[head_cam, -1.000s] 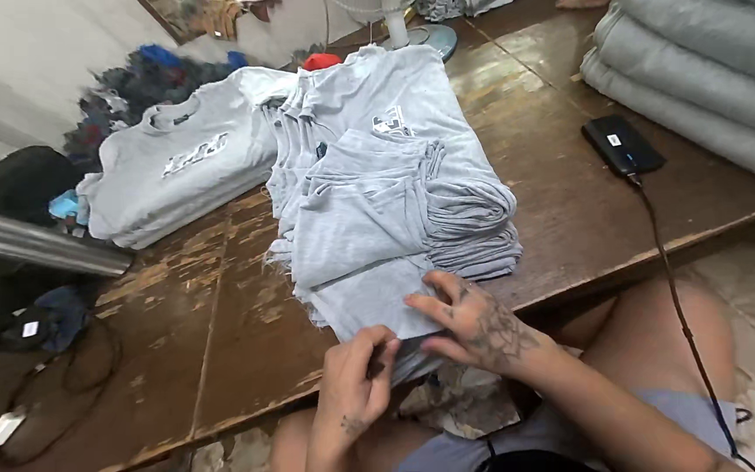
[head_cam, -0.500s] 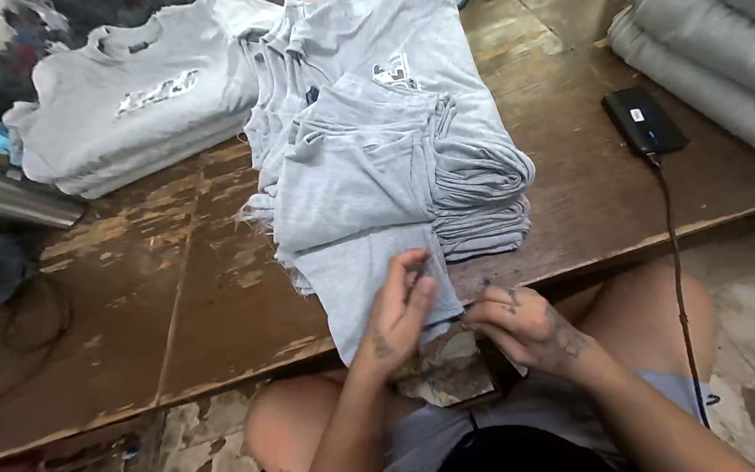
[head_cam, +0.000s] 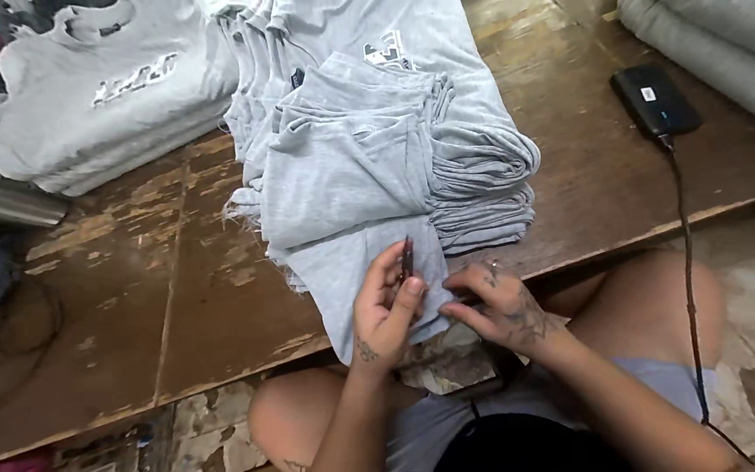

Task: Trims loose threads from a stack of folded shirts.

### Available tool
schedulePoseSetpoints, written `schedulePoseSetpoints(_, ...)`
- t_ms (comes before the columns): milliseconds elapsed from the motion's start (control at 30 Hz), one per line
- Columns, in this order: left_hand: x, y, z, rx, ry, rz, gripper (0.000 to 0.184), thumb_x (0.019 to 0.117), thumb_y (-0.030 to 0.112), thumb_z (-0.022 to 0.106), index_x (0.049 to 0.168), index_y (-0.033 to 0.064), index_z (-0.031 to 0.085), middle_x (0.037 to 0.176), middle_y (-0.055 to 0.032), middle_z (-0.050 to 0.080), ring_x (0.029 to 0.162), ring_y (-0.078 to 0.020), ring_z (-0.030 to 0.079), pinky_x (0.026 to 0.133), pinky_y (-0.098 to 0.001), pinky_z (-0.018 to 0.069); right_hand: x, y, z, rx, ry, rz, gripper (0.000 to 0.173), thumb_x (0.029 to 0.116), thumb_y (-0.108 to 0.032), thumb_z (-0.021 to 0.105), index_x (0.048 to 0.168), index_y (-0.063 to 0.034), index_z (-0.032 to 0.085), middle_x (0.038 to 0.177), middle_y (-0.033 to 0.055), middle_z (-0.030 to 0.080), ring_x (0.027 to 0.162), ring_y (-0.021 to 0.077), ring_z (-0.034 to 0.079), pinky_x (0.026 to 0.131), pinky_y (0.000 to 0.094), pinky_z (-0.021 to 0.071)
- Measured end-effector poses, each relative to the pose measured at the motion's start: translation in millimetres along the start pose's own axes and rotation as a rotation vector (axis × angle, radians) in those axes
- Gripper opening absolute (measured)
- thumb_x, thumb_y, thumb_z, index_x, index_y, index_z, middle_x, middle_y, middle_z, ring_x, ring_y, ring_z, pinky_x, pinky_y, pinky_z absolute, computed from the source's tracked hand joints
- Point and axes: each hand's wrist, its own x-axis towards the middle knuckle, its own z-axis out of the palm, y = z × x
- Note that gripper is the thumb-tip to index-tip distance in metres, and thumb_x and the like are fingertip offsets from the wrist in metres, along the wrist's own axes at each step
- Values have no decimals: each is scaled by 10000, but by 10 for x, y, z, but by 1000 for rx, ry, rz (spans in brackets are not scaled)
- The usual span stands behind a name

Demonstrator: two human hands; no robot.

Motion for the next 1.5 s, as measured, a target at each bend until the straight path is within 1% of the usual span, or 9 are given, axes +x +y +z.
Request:
schedulePoseSetpoints(167,-46,20,6,91,-6,16,476,1007,176,563,1392,-79,445,918,78,675,717,18,607,615,-170,521,-5,33,27,-31,16,-48,184,988,-139,601,944,-30,743,861,121,737,829,239,720,792,351,581)
schedulePoseSetpoints(367,-60,211,-208,642,-317,58,360,944,171,623,1217,-56,680,1082,-155,707,943,-133,674,856,-262,553,-64,83,-176,139,-69,-44,287,1059,-164,447,930,-13,653,837,135,656,812,219,647,779,312,529)
schedulePoseSetpoints(733,-118,379,-188,937,-426,144,313,978,145,560,1239,32,690,1100,-157,716,880,-265,726,671,-414,591,-84,85,-190,259,-63,5,327,1079,-205,430,919,-3,631,816,131,630,798,177,616,754,266,501)
schedulePoseSetpoints(900,-109,355,-185,965,-343,151,321,996,130,529,1239,24,709,1020,-143,739,801,-256,733,628,-408,581,-131,66,-191,426,-96,-29,399,1100,-275,409,865,-6,587,798,137,611,875,194,635,1038,337,431)
schedulePoseSetpoints(1000,-172,397,-341,919,-361,85,383,961,292,624,1234,27,673,920,-125,697,719,-233,668,605,-412,546,-143,48,-238,380,-97,-80,559,1091,-437,445,740,-19,566,688,135,592,755,233,639,1045,405,438)
schedulePoseSetpoints(1133,-109,407,-437,925,-427,130,193,908,161,576,996,40,697,808,-100,685,662,-224,666,565,-412,540,70,-102,-314,78,-164,-41,681,958,-656,527,1137,-19,690,930,145,713,848,263,693,789,416,573)
schedulePoseSetpoints(1300,201,361,-252,520,-102,61,221,1033,184,516,928,17,615,825,3,640,751,-8,595,699,-183,497,300,-106,45,294,11,45,191,868,-46,595,922,10,769,862,138,707,784,166,673,712,286,555)
schedulePoseSetpoints(1400,305,60,-114,65,175,-122,146,940,27,563,1080,50,592,885,97,656,801,22,621,762,-188,538,326,-49,-40,831,-63,259,247,901,33,488,1128,75,578,924,-22,666,844,-36,614,778,163,526)
schedulePoseSetpoints(1500,317,63,-46,-31,263,-142,223,912,-19,555,1127,28,587,864,106,677,767,21,640,729,-183,553,285,11,-118,869,-164,251,427,890,-9,496,1306,69,447,1035,6,621,922,-2,610,821,201,529)
